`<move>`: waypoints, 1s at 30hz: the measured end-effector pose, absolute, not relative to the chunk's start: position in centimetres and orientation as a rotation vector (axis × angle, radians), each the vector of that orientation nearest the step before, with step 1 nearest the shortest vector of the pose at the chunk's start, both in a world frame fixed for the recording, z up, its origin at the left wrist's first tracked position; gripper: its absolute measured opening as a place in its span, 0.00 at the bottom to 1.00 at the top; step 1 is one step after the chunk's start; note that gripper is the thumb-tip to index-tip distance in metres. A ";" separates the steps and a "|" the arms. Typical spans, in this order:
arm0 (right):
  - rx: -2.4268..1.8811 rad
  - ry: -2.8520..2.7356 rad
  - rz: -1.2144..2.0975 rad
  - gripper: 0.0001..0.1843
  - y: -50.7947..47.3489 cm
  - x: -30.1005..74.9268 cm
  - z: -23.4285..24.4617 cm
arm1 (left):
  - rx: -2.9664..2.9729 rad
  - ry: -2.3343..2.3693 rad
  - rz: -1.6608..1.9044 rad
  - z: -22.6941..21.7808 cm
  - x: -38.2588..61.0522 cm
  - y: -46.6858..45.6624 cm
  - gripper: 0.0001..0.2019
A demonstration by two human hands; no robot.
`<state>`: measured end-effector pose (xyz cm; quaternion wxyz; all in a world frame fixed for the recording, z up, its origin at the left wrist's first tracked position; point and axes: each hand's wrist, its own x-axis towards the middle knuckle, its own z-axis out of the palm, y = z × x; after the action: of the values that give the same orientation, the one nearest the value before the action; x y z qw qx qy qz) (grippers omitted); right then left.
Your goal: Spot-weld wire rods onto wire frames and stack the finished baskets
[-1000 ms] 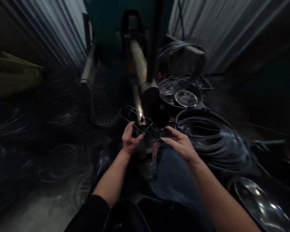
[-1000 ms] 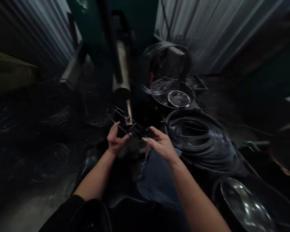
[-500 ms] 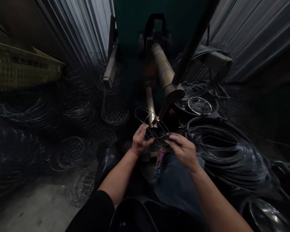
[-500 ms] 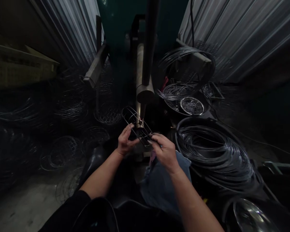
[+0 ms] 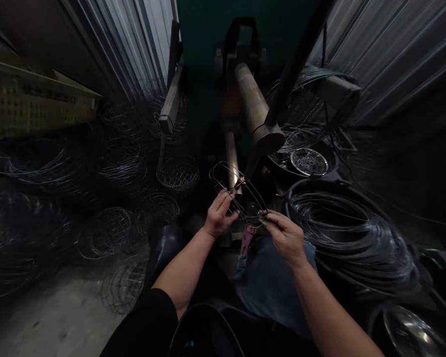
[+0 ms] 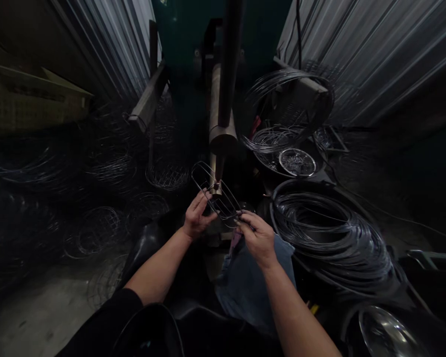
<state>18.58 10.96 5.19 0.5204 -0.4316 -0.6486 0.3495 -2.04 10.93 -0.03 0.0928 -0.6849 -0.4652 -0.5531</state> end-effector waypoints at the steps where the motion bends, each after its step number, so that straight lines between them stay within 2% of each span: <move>1: -1.032 -1.558 0.831 0.05 11.0 18.6 5.1 | -2.033 -1.371 -1.646 -0.1 -2.0 11.0 0.29; 10: -1.015 -1.536 0.818 0.04 11.1 18.7 5.1 | -2.009 -1.345 -1.681 0.1 -1.5 11.5 0.31; 21: -1.062 -1.486 0.834 0.06 10.9 18.2 5.2 | -2.057 -1.302 -1.668 0.3 -1.8 11.3 0.32; 30: -1.054 -1.544 0.802 0.04 10.0 18.8 5.5 | -2.120 -1.396 -1.675 0.7 -1.9 10.7 0.29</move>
<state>18.75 9.98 5.54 0.5259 -0.4407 -0.6456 0.3352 -1.93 10.65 0.73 0.0499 -0.6962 -0.4585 -0.5500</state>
